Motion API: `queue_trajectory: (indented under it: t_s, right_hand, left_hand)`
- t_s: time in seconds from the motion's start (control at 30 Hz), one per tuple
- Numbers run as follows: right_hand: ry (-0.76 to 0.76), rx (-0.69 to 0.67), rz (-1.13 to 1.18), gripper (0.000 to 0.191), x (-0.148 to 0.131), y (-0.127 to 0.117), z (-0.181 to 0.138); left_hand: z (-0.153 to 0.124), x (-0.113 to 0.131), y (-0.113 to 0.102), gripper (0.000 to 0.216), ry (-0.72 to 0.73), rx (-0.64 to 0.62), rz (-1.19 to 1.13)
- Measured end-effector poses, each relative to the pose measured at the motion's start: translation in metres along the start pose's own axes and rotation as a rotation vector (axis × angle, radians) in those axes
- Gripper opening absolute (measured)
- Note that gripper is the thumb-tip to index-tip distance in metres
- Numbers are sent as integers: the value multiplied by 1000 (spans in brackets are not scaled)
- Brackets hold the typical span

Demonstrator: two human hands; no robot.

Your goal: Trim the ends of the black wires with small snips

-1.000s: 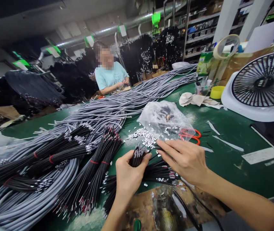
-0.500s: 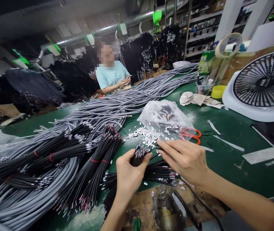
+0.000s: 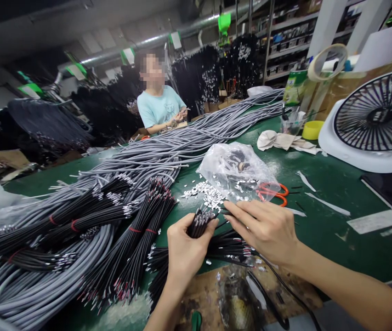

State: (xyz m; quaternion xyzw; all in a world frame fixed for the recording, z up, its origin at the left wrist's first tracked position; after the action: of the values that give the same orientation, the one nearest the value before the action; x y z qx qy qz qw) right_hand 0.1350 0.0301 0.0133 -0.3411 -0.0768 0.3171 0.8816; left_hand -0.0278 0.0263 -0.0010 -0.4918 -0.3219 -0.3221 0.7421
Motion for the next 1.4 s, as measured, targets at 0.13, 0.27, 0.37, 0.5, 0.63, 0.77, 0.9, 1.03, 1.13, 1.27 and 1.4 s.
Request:
queue_trajectory:
  t_s: [0.13, 0.27, 0.37, 0.5, 0.63, 0.77, 0.9, 1.03, 1.13, 1.27, 1.4]
  right_hand:
    - [-34, -8, -43, 23, -2, 1, 0]
    - [-67, -36, -57, 21, -4, 4, -1]
    - [7, -58, 33, 20, 0, 5, 1]
    - [282, -112, 355, 21, 15, 8, 5]
    - [274, -158, 673, 21, 19, 11, 8]
    - [153, -139, 767, 28, 14, 13, 6]
    - [157, -203, 689, 24, 10, 19, 4]
    - [222, -244, 732, 17, 7, 23, 5]
    - [313, -227, 766, 11, 7, 24, 5]
    - [343, -195, 796, 11, 5, 22, 6]
    - [412, -104, 827, 12, 12, 17, 8]
  left_hand:
    - [0, -2, 1, 23, 2, -22, 5]
    - [0, -2, 1, 21, 13, -23, -19]
    - [2, -1, 2, 19, 33, -49, -39]
    - [4, -2, 5, 24, -10, -152, -88]
    - [4, -1, 6, 29, -58, -271, -221]
    - [2, 4, 7, 31, -74, -325, -261]
    - [-1, 9, 11, 32, -66, -411, -248]
    - [-3, 8, 13, 26, -37, -393, -211]
    - [-3, 4, 12, 25, 0, -273, -167]
    - [0, -6, 8, 23, -24, -114, -168]
    - [8, -14, 8, 26, -90, -79, -165]
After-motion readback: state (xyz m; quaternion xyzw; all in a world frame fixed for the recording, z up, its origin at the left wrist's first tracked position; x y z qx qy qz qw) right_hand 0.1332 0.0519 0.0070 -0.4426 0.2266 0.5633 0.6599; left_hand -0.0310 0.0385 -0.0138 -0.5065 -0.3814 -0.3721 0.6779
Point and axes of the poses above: each hand's wrist, its own z-axis towards the middle knuckle, its own y-axis out of the palm, x = y × z, the point moved 4 cm from there along z, towards the middle knuckle, and after that the axes turned 5 degrees about y, right-handed, at the moved point
